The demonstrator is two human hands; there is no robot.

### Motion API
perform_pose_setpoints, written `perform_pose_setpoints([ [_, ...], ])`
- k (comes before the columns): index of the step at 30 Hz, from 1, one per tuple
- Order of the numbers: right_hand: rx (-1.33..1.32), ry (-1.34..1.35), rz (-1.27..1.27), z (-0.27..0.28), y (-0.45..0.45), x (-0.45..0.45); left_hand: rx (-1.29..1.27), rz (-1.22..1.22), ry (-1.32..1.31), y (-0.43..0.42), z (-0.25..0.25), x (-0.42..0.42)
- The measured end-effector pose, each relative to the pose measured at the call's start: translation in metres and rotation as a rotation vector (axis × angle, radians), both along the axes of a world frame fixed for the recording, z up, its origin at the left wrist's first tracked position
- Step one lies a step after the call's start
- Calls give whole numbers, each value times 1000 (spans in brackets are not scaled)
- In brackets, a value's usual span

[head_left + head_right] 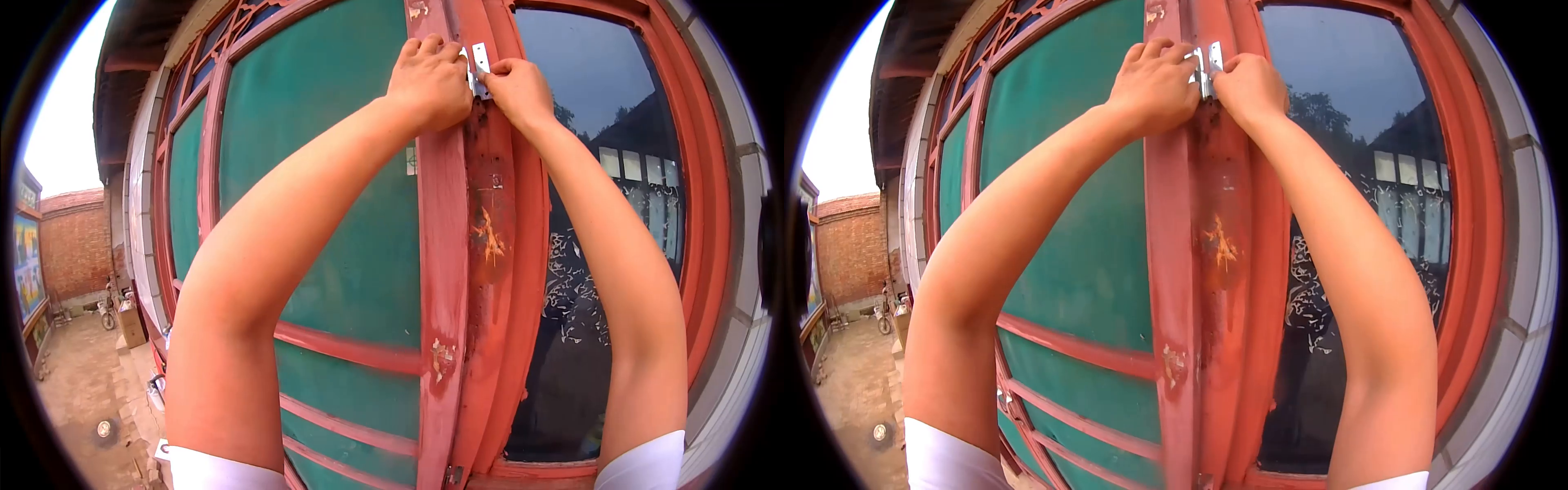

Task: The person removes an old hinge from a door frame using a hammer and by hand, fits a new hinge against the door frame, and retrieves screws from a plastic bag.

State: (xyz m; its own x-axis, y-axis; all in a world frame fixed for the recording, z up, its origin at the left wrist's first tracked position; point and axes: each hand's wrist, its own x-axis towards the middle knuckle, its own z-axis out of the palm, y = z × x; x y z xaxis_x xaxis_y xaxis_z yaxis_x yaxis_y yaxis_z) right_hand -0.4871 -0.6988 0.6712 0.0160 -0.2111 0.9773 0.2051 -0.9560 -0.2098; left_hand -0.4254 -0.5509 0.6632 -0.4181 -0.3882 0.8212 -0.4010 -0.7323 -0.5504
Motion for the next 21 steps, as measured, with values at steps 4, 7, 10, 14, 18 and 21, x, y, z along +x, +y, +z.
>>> perform_pose_setpoints([
  [4, 9, 0, 3, -2, 3, -4, -17, 24, 43, -1, 0, -5],
  [7, 29, -5, 60, -1, 5, -6, -33, 2, 1, -2, -2, 0],
  [10, 2, -42, 95, -5, 1, -2, -43, -60, -72, -4, -3, 12],
  [14, -80, -151, 68, -6, -6, 8, 14, -162, -99, 0, -6, 9],
  [18, 31, -66, 225, -8, -13, 6, 43, -285, -143, -5, -9, 10],
  [21, -107, -212, 235, 2, -26, 16, 90, -329, -155, -5, 1, 8],
])
